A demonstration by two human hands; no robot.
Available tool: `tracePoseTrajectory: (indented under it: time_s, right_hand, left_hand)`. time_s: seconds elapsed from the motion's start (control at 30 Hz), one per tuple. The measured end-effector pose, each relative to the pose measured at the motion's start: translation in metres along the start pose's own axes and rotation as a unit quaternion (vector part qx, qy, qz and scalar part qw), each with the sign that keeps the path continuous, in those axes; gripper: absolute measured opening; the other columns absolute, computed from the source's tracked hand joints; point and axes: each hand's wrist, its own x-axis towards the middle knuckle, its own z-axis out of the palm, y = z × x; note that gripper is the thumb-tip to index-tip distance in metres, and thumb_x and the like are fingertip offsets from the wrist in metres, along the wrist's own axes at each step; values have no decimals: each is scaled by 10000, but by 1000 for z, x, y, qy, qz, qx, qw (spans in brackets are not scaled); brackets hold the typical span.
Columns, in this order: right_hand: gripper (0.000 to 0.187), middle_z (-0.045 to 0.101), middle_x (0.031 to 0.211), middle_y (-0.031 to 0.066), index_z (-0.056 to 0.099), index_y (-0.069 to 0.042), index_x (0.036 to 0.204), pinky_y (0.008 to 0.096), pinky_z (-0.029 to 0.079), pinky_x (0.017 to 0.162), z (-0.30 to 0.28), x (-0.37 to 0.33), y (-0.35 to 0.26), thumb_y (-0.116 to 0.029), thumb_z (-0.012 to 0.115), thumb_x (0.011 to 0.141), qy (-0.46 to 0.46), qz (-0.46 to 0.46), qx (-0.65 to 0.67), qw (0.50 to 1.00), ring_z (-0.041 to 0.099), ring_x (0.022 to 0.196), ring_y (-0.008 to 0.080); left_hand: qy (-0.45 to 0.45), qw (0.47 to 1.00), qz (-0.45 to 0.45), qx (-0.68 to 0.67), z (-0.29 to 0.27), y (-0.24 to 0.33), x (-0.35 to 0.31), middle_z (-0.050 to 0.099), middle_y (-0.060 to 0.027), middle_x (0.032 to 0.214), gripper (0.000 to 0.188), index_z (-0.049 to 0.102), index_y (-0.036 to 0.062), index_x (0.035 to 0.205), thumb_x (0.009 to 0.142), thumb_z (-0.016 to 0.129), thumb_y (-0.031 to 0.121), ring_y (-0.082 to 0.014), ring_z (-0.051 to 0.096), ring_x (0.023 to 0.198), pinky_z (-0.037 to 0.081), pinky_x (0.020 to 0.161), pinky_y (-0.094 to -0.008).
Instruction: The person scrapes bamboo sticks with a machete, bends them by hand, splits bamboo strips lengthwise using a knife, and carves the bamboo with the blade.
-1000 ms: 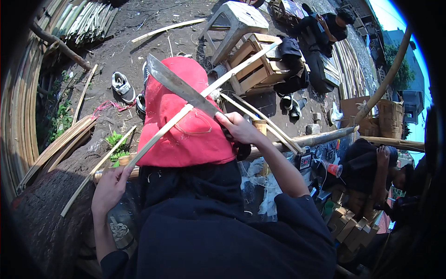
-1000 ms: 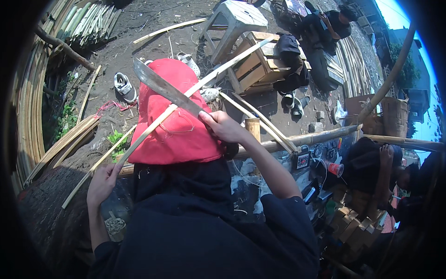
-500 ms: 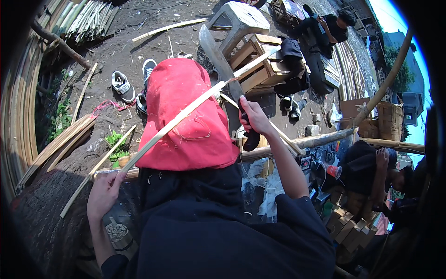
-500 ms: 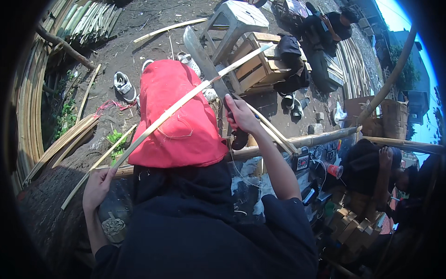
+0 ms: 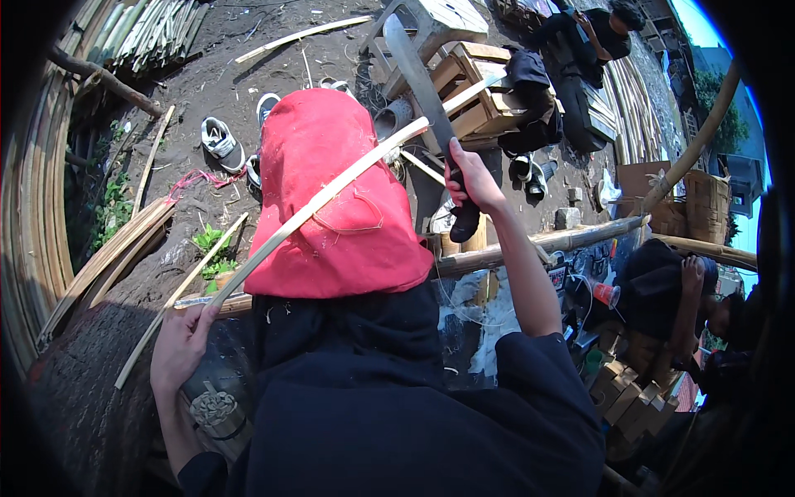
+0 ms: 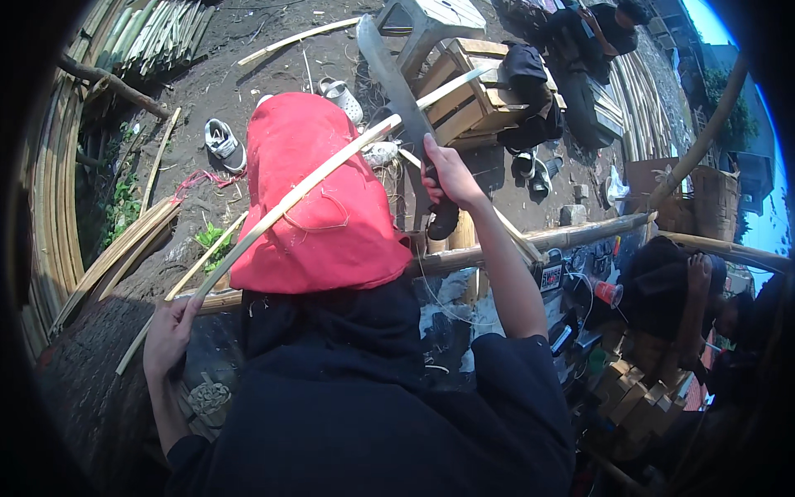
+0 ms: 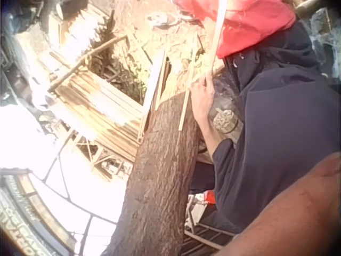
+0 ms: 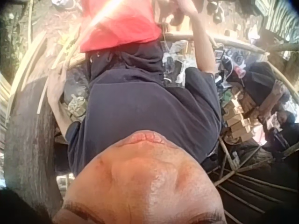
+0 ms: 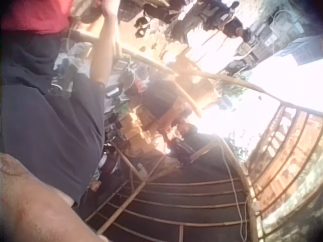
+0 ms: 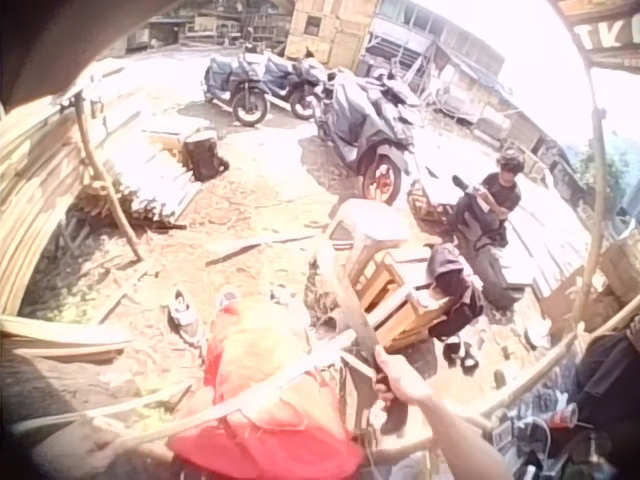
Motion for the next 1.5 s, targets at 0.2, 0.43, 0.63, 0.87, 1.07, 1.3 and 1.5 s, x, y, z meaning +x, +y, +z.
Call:
tracePoseTrajectory:
  time_s: [0.2,0.43,0.63,0.87,1.07,1.3,1.5]
  right_hand:
    - [569,418,565,-17,494,-68,777,249,376,415,47,-15,10,-549,374,1056,-105,-12,-15,994,402,428,78]
    - [637,392,541,-21,477,-68,746,252,381,373,5,12,-5,-626,357,1027,12,-27,39,999,382,383,82]
    - [500,427,569,-35,495,-110,760,219,321,408,70,-18,18,-477,378,1079,-156,-29,-7,987,378,424,56]
    - [608,393,540,-27,480,-71,741,242,354,370,25,2,-4,-580,351,1049,-28,-17,39,999,376,378,70]
    - [486,407,588,-69,471,-123,708,235,311,442,82,-30,-5,-444,442,1071,-156,22,-30,987,357,485,38]
    - [505,409,535,-48,545,-62,794,238,327,409,71,-45,-14,-479,445,1061,-76,-142,25,987,390,432,46]
    - [392,442,541,-64,649,-2,1069,214,332,405,63,-56,-63,-362,728,934,221,-245,136,934,430,416,28]
  left_hand:
    - [-30,999,-24,-24,5,6,23,424,-126,540,443,637,-43,853,1033,535,349,-176,410,503,323,521,-387]
    - [-23,999,9,-22,1,7,15,398,-110,541,451,599,-57,813,1038,533,328,-162,369,510,310,510,-381]
    - [-48,998,-8,-38,5,18,32,384,-103,540,451,569,-67,790,1036,539,309,-152,358,502,295,504,-377]
    - [-21,998,-5,-53,12,13,24,369,-102,532,421,583,-59,810,1039,538,292,-153,357,491,291,503,-380]
    - [-34,997,28,-63,22,5,34,374,-89,533,468,553,-62,780,1042,539,325,-131,358,492,279,492,-368]
    - [-119,967,-22,-223,11,-25,31,387,53,553,514,500,55,656,1049,529,384,-58,326,505,252,461,-278]
    - [-226,919,-63,-318,-21,-37,10,376,71,589,477,471,114,661,1044,538,390,-40,298,501,232,455,-241]
